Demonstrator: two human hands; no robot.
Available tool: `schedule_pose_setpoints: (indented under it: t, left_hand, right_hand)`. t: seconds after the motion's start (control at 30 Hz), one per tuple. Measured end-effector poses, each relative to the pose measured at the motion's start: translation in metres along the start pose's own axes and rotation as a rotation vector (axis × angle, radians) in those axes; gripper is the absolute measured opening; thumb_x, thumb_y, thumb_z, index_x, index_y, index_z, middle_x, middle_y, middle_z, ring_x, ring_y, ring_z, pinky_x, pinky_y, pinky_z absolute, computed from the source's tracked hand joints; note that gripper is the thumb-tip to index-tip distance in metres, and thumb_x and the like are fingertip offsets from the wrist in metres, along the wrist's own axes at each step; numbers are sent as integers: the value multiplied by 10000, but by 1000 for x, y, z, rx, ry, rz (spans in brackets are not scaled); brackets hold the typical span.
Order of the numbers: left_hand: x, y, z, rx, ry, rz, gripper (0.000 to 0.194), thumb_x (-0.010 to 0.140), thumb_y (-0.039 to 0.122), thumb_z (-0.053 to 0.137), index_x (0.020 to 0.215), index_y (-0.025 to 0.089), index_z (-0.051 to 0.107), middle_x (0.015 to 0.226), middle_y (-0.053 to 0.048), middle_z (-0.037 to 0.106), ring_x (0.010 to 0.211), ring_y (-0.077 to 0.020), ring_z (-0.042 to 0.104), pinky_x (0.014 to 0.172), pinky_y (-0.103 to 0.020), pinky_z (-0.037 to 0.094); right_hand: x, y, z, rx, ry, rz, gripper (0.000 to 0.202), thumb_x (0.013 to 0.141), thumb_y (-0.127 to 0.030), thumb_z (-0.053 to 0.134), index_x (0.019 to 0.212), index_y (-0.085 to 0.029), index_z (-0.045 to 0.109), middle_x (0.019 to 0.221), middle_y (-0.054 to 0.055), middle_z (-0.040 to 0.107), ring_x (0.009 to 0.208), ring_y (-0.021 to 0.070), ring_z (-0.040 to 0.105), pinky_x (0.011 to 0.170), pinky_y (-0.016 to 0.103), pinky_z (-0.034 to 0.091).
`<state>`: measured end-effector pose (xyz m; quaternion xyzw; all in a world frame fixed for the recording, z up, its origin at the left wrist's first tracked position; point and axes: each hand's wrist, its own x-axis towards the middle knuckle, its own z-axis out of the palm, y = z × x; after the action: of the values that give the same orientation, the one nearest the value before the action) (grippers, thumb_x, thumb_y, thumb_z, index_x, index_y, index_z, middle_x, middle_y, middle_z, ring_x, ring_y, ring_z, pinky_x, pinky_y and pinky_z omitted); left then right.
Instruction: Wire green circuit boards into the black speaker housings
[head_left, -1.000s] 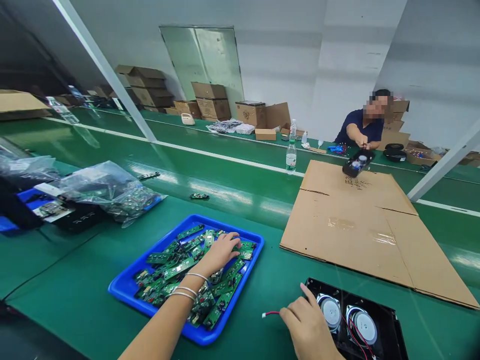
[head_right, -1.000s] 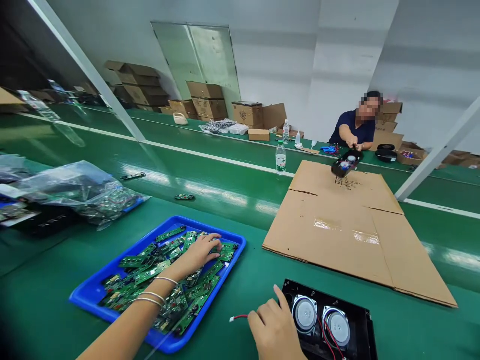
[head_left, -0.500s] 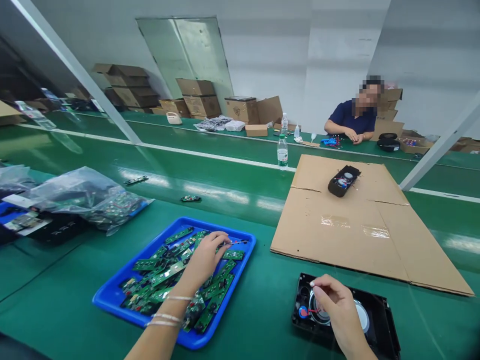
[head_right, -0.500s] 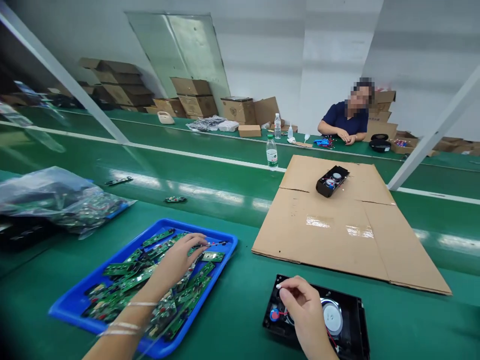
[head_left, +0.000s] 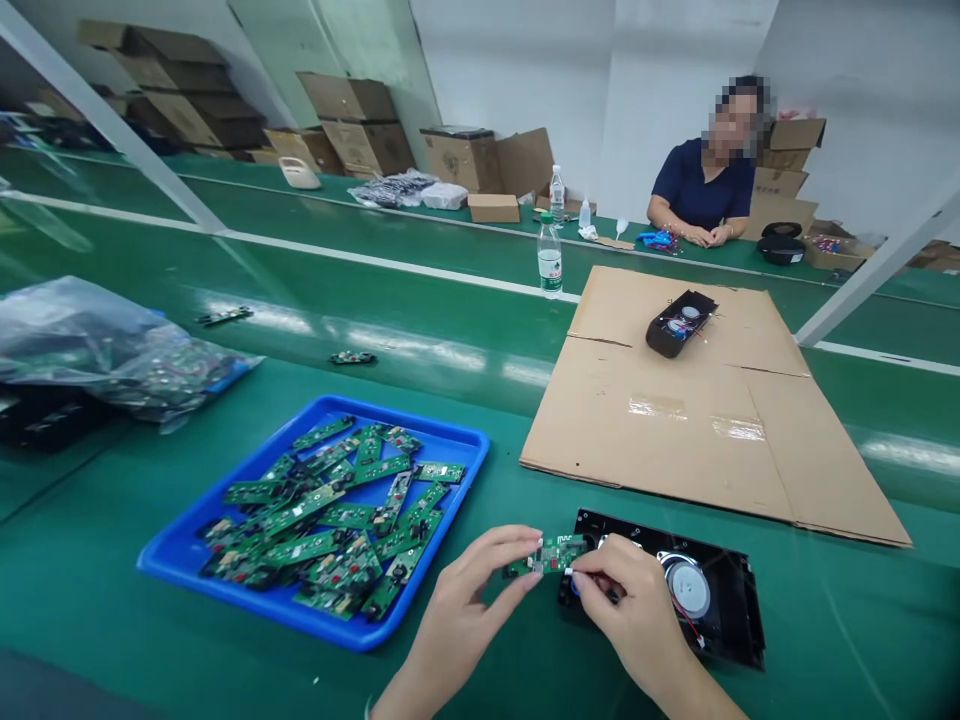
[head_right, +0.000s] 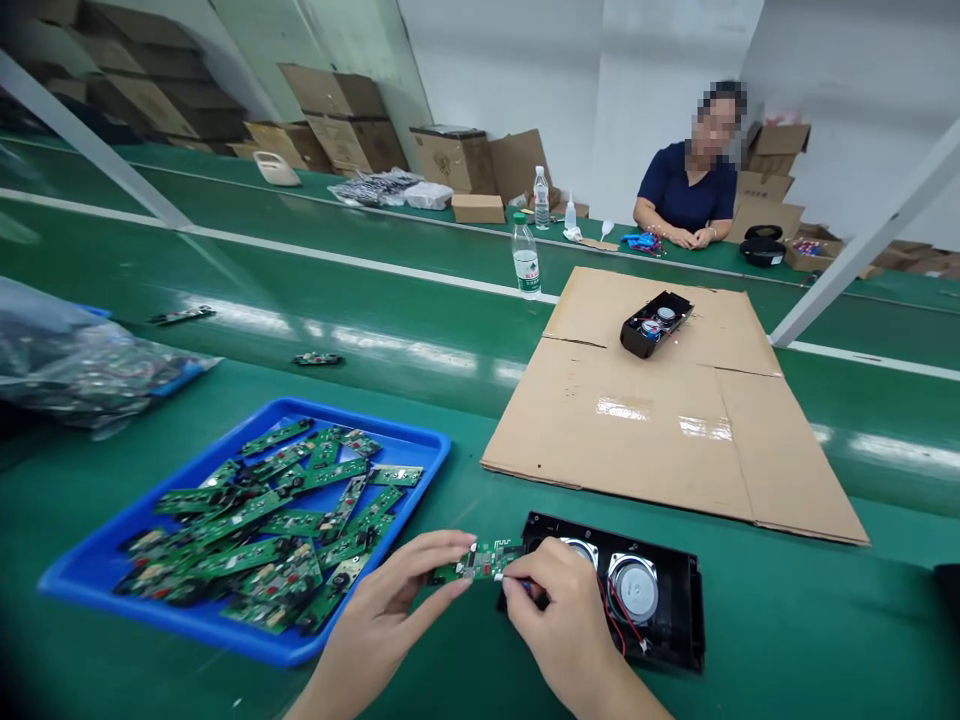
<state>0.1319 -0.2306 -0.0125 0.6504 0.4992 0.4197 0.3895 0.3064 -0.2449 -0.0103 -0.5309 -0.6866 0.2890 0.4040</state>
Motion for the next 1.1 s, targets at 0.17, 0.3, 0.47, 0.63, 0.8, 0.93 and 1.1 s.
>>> schedule_pose_setpoints:
  t: [0.17, 0.3, 0.47, 0.63, 0.8, 0.93, 1.1]
  left_hand:
    - [0, 0, 16, -103, 100, -154, 242, 693, 275, 606, 929, 251, 652, 998, -59, 614, 943, -203, 588, 753, -268, 532]
    - [-4, -1, 27, -203, 145, -173, 169, 672, 264, 632, 832, 216, 652, 1017, -79, 634, 976, -232, 591, 757, -289, 542]
    - [-13, 3, 34, -322, 127, -209, 107, 676, 242, 640, 770, 201, 610, 859, -58, 699, 839, -210, 657, 741, -293, 561]
    - [-18, 5, 39, -331, 179, -234, 97, 687, 275, 630, 722, 202, 576, 847, -59, 694, 844, -210, 656, 702, -286, 574]
    - [-20, 6, 42, -306, 223, -243, 125, 690, 303, 624, 705, 205, 549, 846, -68, 685, 858, -212, 650, 681, -282, 576]
    - [-24, 5, 42, -327, 227, -185, 83, 695, 247, 622, 720, 213, 551, 860, -54, 678, 864, -190, 645, 691, -259, 568]
    - [-26, 4, 42, -281, 203, -140, 55, 707, 241, 609, 728, 218, 564, 891, -64, 675, 885, -202, 639, 713, -286, 566]
  right_hand:
    - [-2, 0, 8, -117, 140, -136, 180, 777, -133, 455, 629, -178, 547, 539, -22, 480, 486, 95, 427, 456, 206, 326]
    - [-4, 1, 15, -210, 231, -217, 192, 795, -127, 431, 630, -176, 516, 537, -19, 473, 489, 97, 426, 460, 211, 329]
    - [-5, 2, 18, -272, 253, -262, 191, 808, -114, 422, 645, -171, 504, 546, -10, 472, 501, 107, 427, 469, 222, 333]
    - [-7, 0, 18, -297, 245, -276, 196, 803, -98, 415, 645, -175, 502, 562, -3, 477, 522, 116, 436, 484, 229, 345]
    - [-10, -3, 17, -313, 258, -279, 196, 792, -88, 414, 644, -180, 503, 560, -3, 471, 522, 117, 435, 473, 228, 343]
    - [-10, -4, 16, -321, 251, -293, 202, 799, -84, 417, 645, -182, 502, 559, -2, 472, 525, 117, 436, 476, 230, 345]
    - [-9, -2, 16, -365, 229, -332, 220, 814, -67, 408, 653, -179, 508, 554, -2, 452, 526, 122, 420, 479, 240, 332]
